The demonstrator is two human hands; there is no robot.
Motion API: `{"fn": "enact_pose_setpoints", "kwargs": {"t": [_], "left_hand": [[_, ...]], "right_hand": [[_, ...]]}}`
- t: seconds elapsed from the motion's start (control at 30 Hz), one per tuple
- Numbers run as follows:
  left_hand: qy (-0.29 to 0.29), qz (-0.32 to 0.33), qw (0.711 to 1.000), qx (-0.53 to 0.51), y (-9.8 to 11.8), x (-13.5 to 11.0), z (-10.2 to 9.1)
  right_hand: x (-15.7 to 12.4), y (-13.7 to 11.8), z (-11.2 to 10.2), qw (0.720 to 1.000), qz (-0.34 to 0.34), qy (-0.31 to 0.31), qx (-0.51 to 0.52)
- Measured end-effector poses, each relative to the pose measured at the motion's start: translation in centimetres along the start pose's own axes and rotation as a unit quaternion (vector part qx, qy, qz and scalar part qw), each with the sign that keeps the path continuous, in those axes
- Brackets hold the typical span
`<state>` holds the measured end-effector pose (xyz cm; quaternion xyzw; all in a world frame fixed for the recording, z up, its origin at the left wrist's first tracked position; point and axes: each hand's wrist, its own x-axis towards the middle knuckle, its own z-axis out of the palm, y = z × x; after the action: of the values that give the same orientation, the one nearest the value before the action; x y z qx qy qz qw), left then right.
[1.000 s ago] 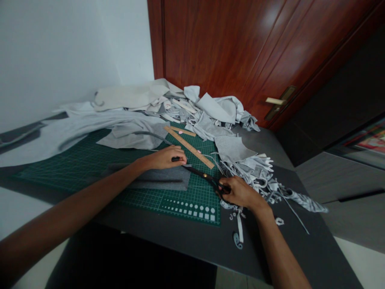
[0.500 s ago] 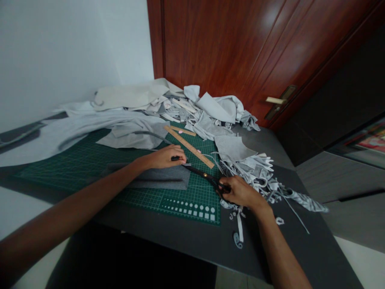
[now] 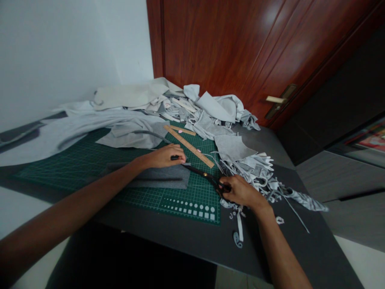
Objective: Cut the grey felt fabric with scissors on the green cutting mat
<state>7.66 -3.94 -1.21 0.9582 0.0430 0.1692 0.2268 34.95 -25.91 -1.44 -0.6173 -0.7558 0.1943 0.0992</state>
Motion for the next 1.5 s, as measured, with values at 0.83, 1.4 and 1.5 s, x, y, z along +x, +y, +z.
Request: {"fn": "enact_pose_setpoints", "kwargs": {"t": [0.83,1.4,1.5], "left_hand": [[-0.011,-0.004,1.0,0.023,-0.46,-0.03,-0.01],[-0.008,-0.005,1.0,0.026,-0.4,-0.08,0.01],[-0.007,-0.003,1.0,0.028,-0.47,-0.13,-0.02]], "right_hand": [[-0.09,0.27,0.07,1.0,0.001,-0.002,0.004],[-0.08,0.29,0.07,1.0,0.003,-0.002,-0.006],[-0.12,0.1,-0.03,1.0,0.004,-0.006,0.001]]}}
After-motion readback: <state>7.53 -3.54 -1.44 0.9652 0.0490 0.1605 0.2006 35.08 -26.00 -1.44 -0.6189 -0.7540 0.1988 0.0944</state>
